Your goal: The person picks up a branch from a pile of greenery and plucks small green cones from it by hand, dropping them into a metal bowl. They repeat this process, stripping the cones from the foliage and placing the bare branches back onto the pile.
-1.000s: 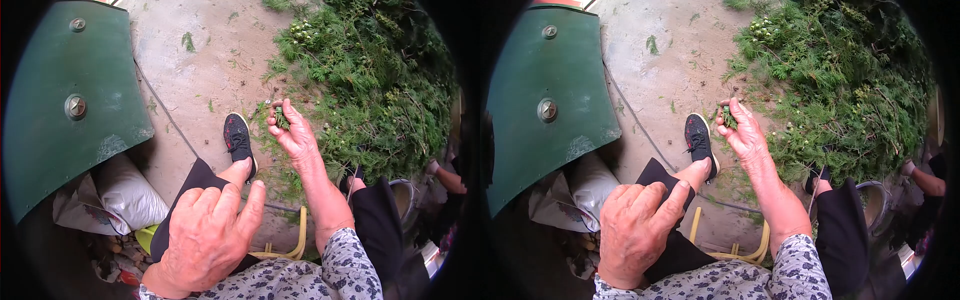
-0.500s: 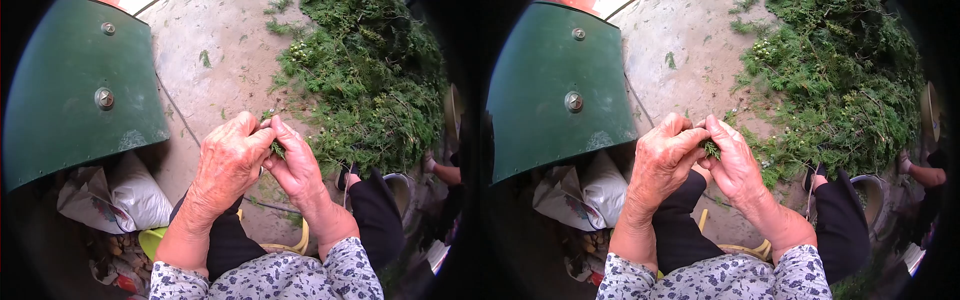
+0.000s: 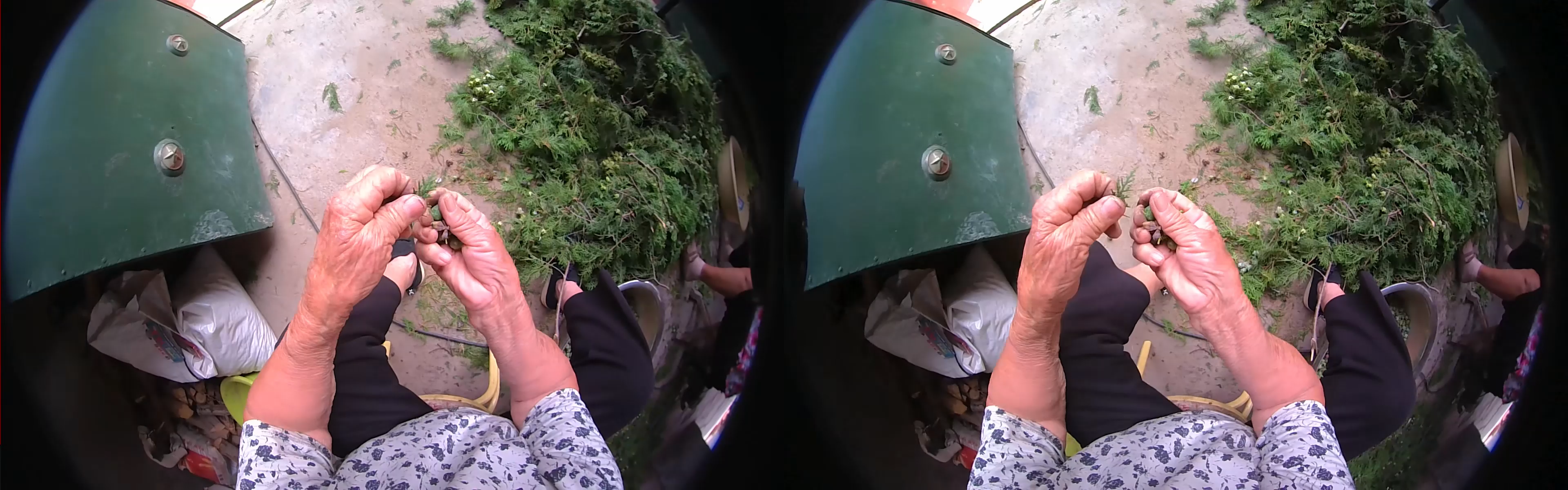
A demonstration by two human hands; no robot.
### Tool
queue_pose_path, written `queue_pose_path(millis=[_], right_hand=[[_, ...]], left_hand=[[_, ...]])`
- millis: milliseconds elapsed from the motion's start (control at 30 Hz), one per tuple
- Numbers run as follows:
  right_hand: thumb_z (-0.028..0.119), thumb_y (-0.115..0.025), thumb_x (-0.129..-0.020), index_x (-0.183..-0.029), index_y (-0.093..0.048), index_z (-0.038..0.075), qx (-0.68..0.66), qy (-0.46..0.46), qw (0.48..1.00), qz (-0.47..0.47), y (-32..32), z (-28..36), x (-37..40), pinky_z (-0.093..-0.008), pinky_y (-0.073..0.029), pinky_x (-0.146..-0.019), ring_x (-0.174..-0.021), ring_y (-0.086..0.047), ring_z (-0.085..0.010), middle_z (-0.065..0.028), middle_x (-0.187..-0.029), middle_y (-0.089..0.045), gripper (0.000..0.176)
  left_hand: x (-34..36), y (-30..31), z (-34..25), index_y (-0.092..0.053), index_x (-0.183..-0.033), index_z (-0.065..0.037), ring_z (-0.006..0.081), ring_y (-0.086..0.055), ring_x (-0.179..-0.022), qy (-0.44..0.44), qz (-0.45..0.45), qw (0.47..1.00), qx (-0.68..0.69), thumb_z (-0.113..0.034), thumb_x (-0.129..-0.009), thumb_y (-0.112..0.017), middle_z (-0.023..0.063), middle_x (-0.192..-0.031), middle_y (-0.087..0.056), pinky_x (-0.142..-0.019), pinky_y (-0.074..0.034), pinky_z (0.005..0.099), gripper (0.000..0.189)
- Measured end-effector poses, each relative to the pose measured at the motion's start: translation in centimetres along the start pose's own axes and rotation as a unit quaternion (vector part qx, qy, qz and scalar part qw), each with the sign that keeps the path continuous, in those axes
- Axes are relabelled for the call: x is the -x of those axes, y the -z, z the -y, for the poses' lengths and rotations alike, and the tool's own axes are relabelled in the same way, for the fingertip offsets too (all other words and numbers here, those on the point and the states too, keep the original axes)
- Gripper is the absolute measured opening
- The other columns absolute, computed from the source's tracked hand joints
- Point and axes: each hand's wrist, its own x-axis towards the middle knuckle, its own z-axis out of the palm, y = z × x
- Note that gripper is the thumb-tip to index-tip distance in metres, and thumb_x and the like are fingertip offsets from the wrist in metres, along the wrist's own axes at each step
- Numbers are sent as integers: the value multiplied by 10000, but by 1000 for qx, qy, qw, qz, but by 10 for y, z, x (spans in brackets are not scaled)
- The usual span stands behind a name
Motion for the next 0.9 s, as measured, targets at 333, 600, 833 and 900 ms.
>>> queue_pose_path(millis=[333, 600, 833, 900], right_hand=[[137, -615, -836, -914, -572, 14, 148, 89, 968, -181, 180, 41, -61, -273, -436, -498, -656, -565, -155, -65, -756, -577, 152], [68, -664, -727, -890, -658, 17, 571, 164, 738, -319, 257, 44, -158, -285, -468, -554, -652, -581, -124, -46, -702, -615, 171], [67, -657, -683, -894, -645, 73, 774, 333, 505, -188, 270, 37, -226, -392, -471, -695, -793, -579, -334, -167, -836, -566, 211], [68, -643, -696, -895, -631, 70, 827, 257, 460, -198, 273, 40, -233, -415, -464, -698, -802, -565, -355, -179, -848, -543, 199]], left_hand=[[15, 8, -7, -610, -855, -31, 262, -563, -676, -106, 45, 898, -424, -27, -651, -637, 85, -755, -581, -583, -424, 357, 206], [19, 5, -11, -612, -952, -59, 237, -565, -702, -90, 149, 850, -497, -128, -636, -658, 95, -881, -593, -602, -423, 347, 327], [19, 3, 3, -499, -1146, -35, 239, -534, -747, -209, 149, 846, -468, -56, -730, -552, 154, -1008, -543, -638, -449, 330, 420], [18, 1, 7, -495, -1156, -30, 242, -536, -747, -237, 136, 830, -487, -60, -730, -550, 155, -996, -548, -646, -452, 338, 431]])
